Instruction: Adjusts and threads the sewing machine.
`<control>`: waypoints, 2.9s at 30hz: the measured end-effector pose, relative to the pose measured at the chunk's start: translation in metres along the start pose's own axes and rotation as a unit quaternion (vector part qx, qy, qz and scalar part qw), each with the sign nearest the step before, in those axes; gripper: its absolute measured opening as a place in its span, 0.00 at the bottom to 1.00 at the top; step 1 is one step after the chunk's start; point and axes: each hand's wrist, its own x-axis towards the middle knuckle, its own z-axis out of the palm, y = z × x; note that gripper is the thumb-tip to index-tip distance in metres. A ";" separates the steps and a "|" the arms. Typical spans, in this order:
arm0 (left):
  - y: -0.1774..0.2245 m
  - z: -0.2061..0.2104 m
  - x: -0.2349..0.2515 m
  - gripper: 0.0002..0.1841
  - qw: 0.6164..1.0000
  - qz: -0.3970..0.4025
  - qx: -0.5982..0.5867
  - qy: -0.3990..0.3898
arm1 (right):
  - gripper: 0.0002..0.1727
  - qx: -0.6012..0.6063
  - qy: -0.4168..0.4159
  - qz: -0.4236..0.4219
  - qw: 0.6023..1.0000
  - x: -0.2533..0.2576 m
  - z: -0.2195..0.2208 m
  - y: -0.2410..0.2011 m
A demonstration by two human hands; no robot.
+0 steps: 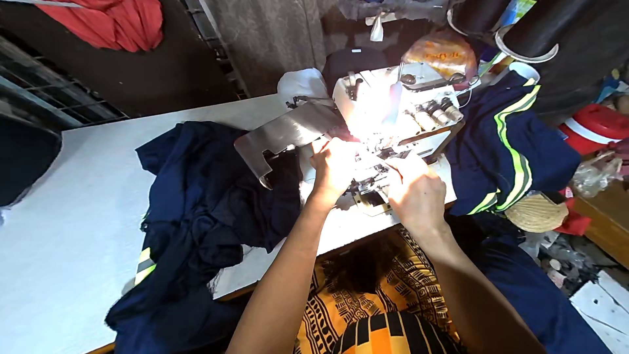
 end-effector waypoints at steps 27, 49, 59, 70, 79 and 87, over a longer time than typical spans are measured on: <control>0.014 0.007 0.024 0.08 0.986 -0.167 -0.026 0.009 | 0.13 0.066 -0.004 0.015 0.998 -0.004 -0.013 0.007; 0.011 0.000 0.018 0.11 0.991 -0.131 -0.003 -0.019 | 0.12 0.070 -0.037 0.000 0.997 0.005 -0.011 -0.008; 0.000 0.003 0.017 0.09 0.997 -0.077 -0.002 0.009 | 0.15 0.090 -0.041 0.000 0.995 -0.006 -0.016 0.010; 0.004 -0.024 0.015 0.09 0.994 -0.037 0.072 0.079 | 0.08 0.447 0.260 0.164 0.840 0.022 -0.022 0.157; 0.003 -0.017 0.015 0.07 0.988 -0.038 -0.116 0.091 | 0.08 0.476 0.028 0.261 0.839 0.102 0.035 0.212; -0.004 -0.005 0.017 0.07 0.995 -0.047 -0.070 0.061 | 0.26 0.541 -0.185 0.415 0.708 0.143 0.068 0.226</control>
